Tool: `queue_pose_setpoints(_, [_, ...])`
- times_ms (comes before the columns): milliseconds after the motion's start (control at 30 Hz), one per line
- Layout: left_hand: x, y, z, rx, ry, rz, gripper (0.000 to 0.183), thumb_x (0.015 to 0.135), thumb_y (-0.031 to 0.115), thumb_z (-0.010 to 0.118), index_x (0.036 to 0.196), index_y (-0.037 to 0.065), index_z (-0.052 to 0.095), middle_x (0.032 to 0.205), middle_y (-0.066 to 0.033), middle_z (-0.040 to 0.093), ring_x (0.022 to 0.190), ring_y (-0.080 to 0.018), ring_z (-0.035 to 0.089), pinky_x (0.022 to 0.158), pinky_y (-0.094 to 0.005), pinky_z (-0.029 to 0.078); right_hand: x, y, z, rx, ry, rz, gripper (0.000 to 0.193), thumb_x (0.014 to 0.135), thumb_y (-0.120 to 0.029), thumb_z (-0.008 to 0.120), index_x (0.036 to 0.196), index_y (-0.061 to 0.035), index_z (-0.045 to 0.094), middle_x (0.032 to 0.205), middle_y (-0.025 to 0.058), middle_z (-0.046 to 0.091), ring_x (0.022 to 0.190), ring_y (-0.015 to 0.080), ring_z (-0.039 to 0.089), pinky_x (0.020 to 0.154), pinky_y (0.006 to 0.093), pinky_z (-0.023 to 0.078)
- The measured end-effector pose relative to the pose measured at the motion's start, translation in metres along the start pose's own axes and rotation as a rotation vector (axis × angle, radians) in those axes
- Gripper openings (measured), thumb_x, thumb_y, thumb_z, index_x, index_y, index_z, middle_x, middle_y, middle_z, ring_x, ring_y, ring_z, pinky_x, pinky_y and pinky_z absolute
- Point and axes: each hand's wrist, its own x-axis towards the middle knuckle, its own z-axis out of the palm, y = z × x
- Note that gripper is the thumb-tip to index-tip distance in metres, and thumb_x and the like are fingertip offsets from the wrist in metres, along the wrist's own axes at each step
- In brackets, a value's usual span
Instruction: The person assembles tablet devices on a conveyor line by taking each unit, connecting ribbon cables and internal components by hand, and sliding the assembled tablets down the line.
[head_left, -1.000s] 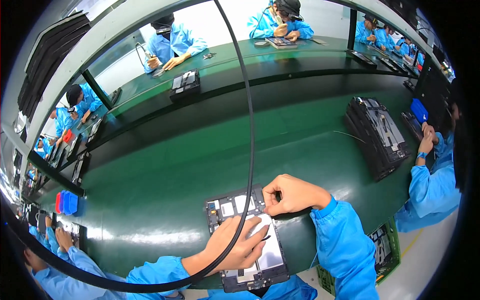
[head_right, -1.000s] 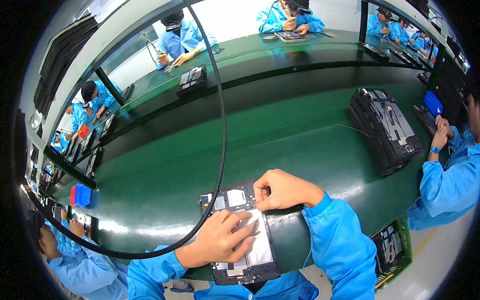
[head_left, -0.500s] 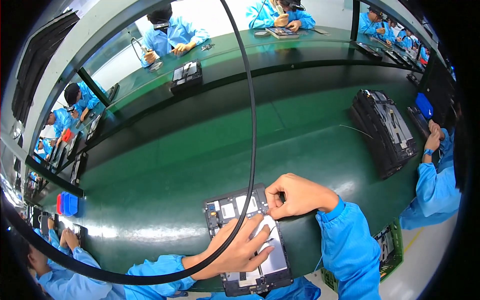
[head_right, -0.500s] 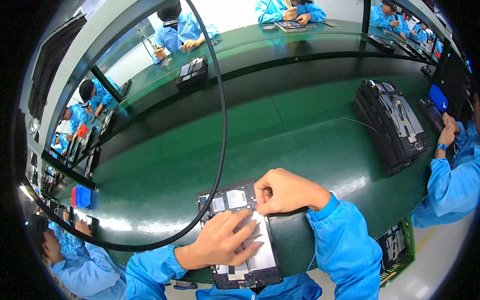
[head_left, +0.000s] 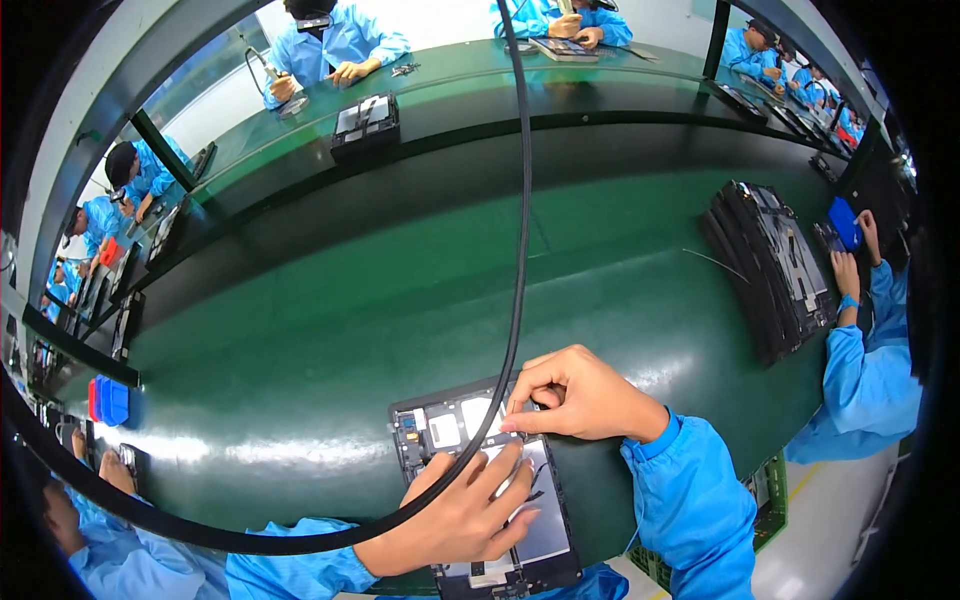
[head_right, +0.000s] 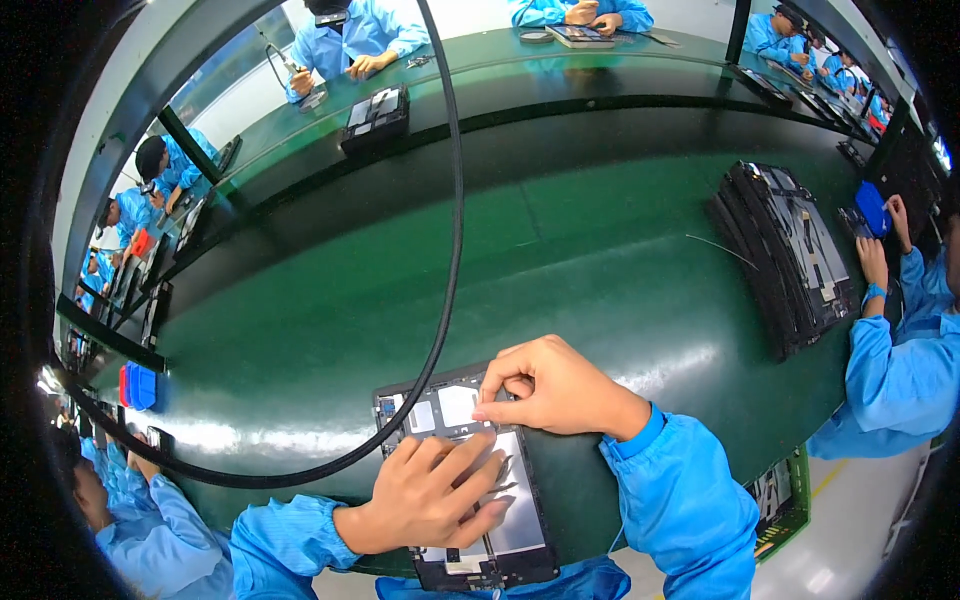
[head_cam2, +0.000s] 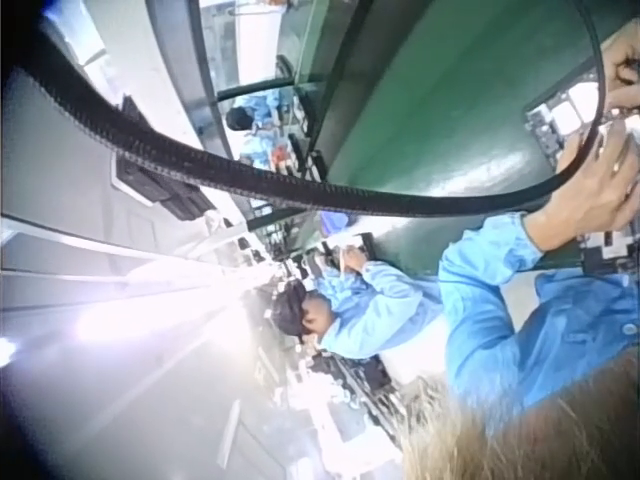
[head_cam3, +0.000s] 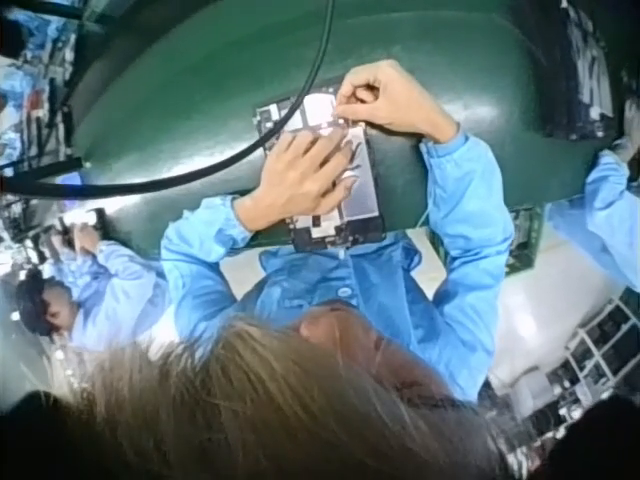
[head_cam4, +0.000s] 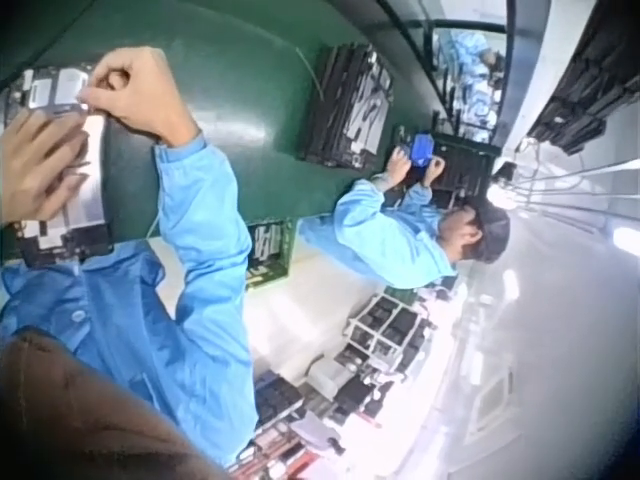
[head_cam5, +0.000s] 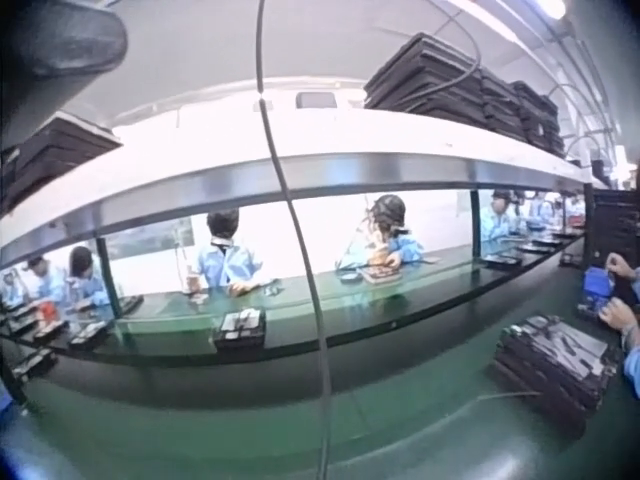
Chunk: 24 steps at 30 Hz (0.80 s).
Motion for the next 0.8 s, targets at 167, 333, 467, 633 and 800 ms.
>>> queue_pose_setpoints(167, [0.000,-0.004,0.000,-0.038,-0.016,-0.011,0.047,0.089,0.041,0.080,0.124,0.010,0.079,0.131,-0.0101,0.073,0.091,-0.0235,0.065,0.076,-0.0382,0.046,0.001,0.003,0.008,-0.007,0.040,-0.037,0.017,0.088,-0.018,0.094,0.101,-0.0089,0.088,0.064,-0.0012,0.036,0.060,0.0111,0.037,0.057,0.0360,0.029])
queue_pose_setpoints(333, [0.002,-0.003,-0.004,-0.015,-0.042,0.014,0.047,0.091,0.042,0.077,0.126,0.011,0.078,0.132,-0.0102,0.073,0.090,-0.0228,0.065,0.075,-0.0373,0.046,0.001,0.000,0.011,-0.005,0.079,-0.046,0.016,0.087,-0.014,0.096,0.101,-0.0086,0.090,0.064,-0.0030,0.034,0.059,0.0086,0.035,0.056,0.0348,0.026])
queue_pose_setpoints(467, [0.000,-0.002,-0.004,0.079,-0.015,0.030,0.047,0.094,0.046,0.074,0.125,0.012,0.079,0.131,-0.0108,0.075,0.087,-0.0212,0.066,0.070,-0.0354,0.046,0.002,-0.002,0.013,-0.005,0.099,-0.056,0.013,0.086,-0.015,0.094,0.097,-0.0089,0.089,0.064,0.0010,0.040,0.059,0.0121,0.039,0.056,0.0370,0.029])
queue_pose_setpoints(633, [0.001,-0.001,-0.006,0.096,-0.030,0.038,0.047,0.094,0.047,0.073,0.124,0.012,0.080,0.132,-0.0118,0.077,0.084,-0.0200,0.067,0.068,-0.0338,0.045,0.003,0.002,0.018,0.041,0.109,-0.046,0.013,0.086,-0.018,0.092,0.094,-0.0084,0.088,0.065,0.0064,0.053,0.059,0.0174,0.045,0.057,0.0392,0.033])
queue_pose_setpoints(800, [0.001,-0.001,-0.011,0.113,-0.053,0.058,0.052,0.094,0.048,0.074,0.125,0.005,0.078,0.128,-0.0168,0.075,0.088,-0.0222,0.067,0.076,-0.0353,0.058,0.004,0.008,0.023,0.072,0.142,-0.057,0.016,0.085,-0.022,0.092,0.093,-0.0087,0.088,0.065,0.0070,0.054,0.059,0.0193,0.047,0.057,0.0393,0.034])
